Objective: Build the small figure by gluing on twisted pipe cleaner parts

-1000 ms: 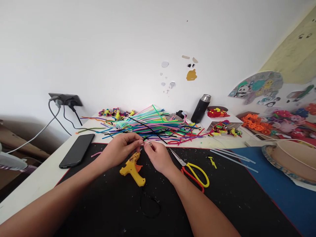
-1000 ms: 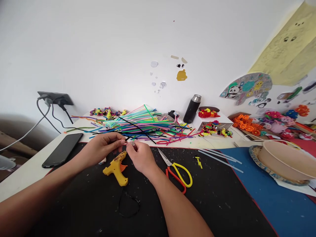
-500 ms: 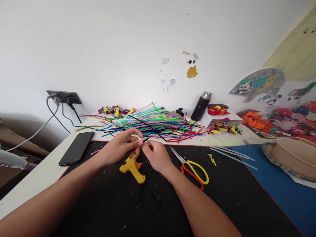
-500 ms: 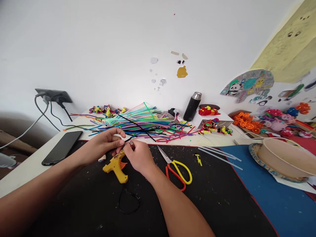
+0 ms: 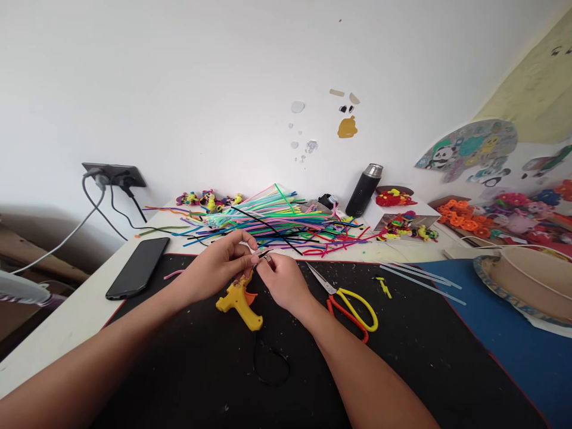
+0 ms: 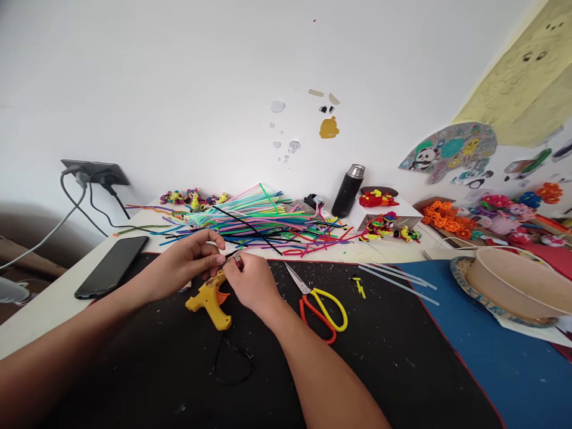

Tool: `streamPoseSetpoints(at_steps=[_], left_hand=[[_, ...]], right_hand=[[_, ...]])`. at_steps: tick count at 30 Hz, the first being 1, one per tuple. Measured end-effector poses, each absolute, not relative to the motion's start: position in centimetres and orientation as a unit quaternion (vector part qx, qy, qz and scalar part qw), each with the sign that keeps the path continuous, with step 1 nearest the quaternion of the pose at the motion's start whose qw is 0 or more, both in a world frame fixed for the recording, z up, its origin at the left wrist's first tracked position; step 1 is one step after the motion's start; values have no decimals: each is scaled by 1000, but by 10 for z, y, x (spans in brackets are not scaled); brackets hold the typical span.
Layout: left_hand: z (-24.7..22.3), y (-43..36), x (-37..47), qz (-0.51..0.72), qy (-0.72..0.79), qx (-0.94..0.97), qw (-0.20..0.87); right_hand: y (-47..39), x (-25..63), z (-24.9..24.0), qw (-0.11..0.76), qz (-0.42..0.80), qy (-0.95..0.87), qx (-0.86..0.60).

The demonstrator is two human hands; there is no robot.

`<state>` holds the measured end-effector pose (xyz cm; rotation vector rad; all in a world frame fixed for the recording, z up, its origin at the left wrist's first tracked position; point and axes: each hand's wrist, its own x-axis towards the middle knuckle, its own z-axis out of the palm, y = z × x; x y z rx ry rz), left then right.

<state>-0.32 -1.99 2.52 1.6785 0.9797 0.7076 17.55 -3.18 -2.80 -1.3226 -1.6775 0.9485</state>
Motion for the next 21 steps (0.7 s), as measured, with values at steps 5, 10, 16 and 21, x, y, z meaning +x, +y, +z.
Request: streamPoseSetpoints(at_steps=[5, 10, 16, 21], left_hand=[[22, -25, -4, 280, 445, 809, 262], [24, -27, -3, 271, 445, 826, 214], [29, -22, -5, 281, 401, 694, 528], [24, -18, -5, 318, 382, 573, 652]], right_hand=[[-31, 176, -29, 370, 362, -666, -537], [-32, 175, -30, 363, 352, -674, -539], [-32, 175, -28, 383, 348, -677, -524], [-33, 176, -27, 402, 342, -676, -514]])
